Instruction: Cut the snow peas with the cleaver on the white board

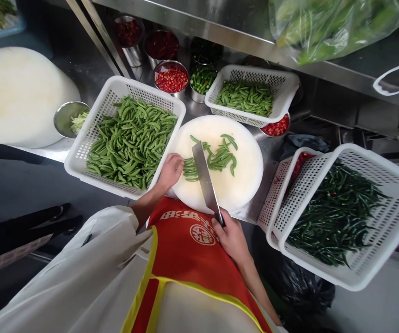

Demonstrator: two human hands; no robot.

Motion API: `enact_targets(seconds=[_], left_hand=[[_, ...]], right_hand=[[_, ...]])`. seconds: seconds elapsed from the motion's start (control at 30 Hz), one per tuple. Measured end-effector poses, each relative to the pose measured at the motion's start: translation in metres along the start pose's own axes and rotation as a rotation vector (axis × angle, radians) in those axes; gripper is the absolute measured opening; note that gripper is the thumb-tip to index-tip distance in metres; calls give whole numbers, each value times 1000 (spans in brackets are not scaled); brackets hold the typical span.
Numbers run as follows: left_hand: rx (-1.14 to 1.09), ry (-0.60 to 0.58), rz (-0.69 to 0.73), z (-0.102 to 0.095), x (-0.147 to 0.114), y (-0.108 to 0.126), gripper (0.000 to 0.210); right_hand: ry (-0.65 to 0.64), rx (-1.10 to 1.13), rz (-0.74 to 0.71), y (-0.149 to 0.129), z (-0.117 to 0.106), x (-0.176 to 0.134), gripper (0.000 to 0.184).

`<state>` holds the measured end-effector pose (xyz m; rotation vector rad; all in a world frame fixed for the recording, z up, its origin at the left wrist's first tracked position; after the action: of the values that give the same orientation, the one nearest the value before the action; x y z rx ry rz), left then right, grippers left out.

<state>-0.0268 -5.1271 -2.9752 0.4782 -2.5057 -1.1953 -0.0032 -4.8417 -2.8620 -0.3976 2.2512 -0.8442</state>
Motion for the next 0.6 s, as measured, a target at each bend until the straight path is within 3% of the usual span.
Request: enact_targets(seconds=[0.1, 0.3, 0.47, 0.6], left_hand=[[20, -17, 13, 5, 1, -5, 12], [70, -178, 162, 9, -3, -1, 10], [77, -238, 194, 10, 1, 3, 10], [53, -255, 189, 8, 2, 4, 10]], right_hand=[[2, -34, -28, -9, 6, 6, 38], [-3, -180, -43, -14, 20, 19, 39], [-74, -354, 33, -28, 21, 21, 38], [-111, -413, 100, -36, 29, 41, 35]])
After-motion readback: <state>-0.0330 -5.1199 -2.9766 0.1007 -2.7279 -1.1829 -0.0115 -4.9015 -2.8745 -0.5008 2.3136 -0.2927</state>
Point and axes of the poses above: each hand's wrist, its own x-axis towards the middle knuckle, its own z-axis out of the palm, y = z × x, the point moved 1 cm from there along x, towards the middle knuckle
